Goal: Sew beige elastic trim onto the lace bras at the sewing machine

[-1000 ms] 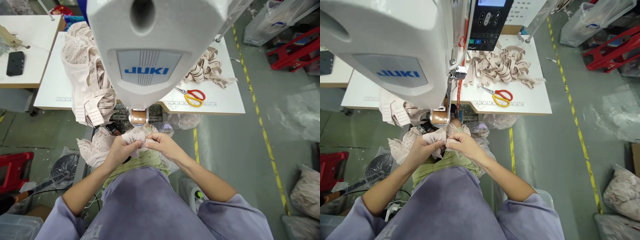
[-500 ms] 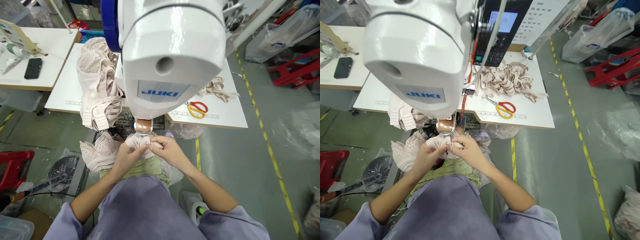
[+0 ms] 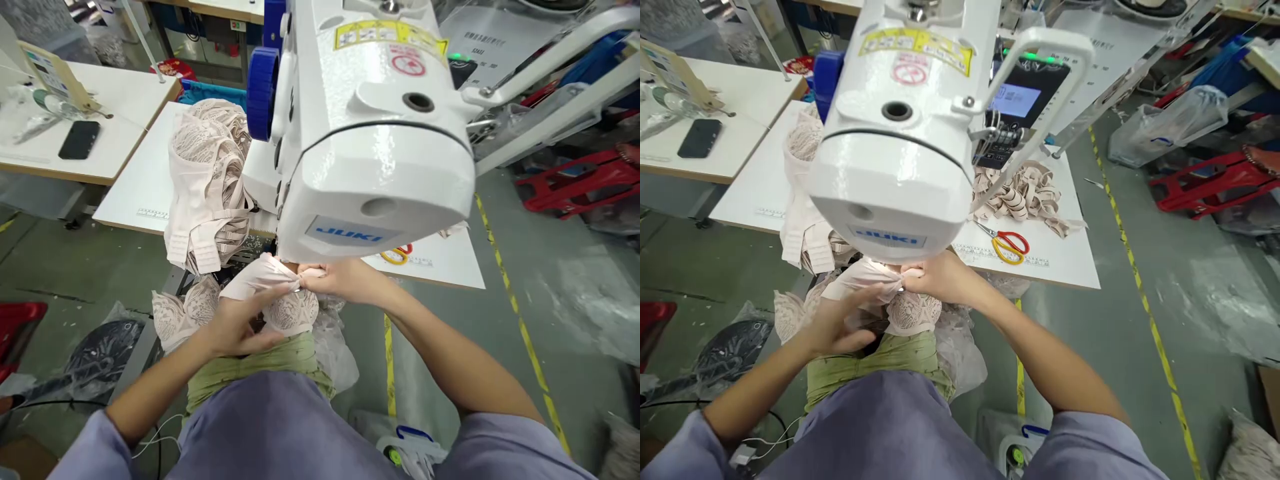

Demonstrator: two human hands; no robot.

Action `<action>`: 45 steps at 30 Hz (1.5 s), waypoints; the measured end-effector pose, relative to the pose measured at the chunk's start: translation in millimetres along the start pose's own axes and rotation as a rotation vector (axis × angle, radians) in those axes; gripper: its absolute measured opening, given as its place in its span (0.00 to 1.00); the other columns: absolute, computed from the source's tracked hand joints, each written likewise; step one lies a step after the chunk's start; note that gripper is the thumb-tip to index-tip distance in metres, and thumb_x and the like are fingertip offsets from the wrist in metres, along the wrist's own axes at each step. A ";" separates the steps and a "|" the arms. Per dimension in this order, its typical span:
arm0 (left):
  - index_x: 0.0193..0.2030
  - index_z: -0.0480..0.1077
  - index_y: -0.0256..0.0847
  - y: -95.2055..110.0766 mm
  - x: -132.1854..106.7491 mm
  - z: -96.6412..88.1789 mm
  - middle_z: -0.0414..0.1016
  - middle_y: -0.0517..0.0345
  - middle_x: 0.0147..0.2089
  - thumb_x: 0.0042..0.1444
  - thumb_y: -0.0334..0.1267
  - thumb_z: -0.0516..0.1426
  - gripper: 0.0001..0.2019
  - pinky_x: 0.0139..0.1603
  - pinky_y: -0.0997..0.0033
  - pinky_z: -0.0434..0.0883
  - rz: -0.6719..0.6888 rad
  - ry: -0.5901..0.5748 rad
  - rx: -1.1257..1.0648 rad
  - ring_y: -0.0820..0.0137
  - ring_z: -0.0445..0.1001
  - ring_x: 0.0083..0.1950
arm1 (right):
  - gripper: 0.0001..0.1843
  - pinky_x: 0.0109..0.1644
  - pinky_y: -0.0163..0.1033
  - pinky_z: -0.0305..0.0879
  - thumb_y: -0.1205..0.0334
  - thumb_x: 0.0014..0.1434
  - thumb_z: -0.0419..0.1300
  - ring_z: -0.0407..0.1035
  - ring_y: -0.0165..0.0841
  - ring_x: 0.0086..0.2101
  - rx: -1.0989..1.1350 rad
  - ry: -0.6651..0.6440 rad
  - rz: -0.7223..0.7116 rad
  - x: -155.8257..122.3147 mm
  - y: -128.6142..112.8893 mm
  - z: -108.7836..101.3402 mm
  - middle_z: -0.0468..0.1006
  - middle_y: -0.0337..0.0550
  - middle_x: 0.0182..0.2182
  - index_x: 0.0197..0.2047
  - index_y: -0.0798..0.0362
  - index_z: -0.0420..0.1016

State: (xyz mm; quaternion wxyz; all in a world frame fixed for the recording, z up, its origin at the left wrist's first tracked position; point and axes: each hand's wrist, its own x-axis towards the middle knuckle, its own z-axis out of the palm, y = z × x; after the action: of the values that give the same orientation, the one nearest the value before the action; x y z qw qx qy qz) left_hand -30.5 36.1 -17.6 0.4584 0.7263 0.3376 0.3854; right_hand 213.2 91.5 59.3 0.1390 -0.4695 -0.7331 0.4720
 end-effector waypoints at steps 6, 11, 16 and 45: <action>0.55 0.77 0.50 -15.2 30.2 -23.6 0.81 0.50 0.49 0.56 0.49 0.64 0.20 0.52 0.69 0.73 0.097 -0.285 0.531 0.59 0.77 0.51 | 0.14 0.30 0.38 0.43 0.67 0.51 0.52 0.44 0.27 0.25 -0.157 0.060 -0.068 3.6 -2.2 3.4 0.49 0.33 0.21 0.21 0.52 0.49; 0.57 0.76 0.52 -16.6 31.3 -22.6 0.78 0.57 0.32 0.59 0.50 0.60 0.20 0.44 0.76 0.72 0.025 -0.317 0.507 0.66 0.76 0.39 | 0.14 0.29 0.38 0.42 0.67 0.54 0.54 0.45 0.26 0.23 -0.206 0.051 -0.004 0.6 -3.8 2.9 0.52 0.33 0.18 0.19 0.52 0.57; 0.65 0.69 0.49 -4.1 23.1 -12.4 0.78 0.57 0.33 0.63 0.46 0.56 0.24 0.33 0.76 0.68 0.032 -0.305 0.656 0.71 0.70 0.28 | 0.13 0.40 0.40 0.61 0.55 0.62 0.58 0.68 0.39 0.38 -0.241 0.300 -0.078 -12.0 21.6 21.9 0.77 0.46 0.37 0.45 0.49 0.80; 0.67 0.66 0.52 17.2 30.7 -15.8 0.73 0.59 0.27 0.64 0.40 0.54 0.24 0.25 0.77 0.58 0.039 -0.365 0.833 0.73 0.61 0.21 | 0.14 0.48 0.46 0.66 0.63 0.65 0.55 0.71 0.36 0.40 -0.075 0.600 -0.250 -25.7 65.4 61.7 0.77 0.44 0.37 0.47 0.42 0.81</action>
State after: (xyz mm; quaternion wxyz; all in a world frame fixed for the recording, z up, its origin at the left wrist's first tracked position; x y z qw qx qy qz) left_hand -27.2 62.4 10.5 0.1716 0.9110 0.3638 0.0908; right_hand 223.1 43.2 -20.2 0.3882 -0.4989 -0.7284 0.2645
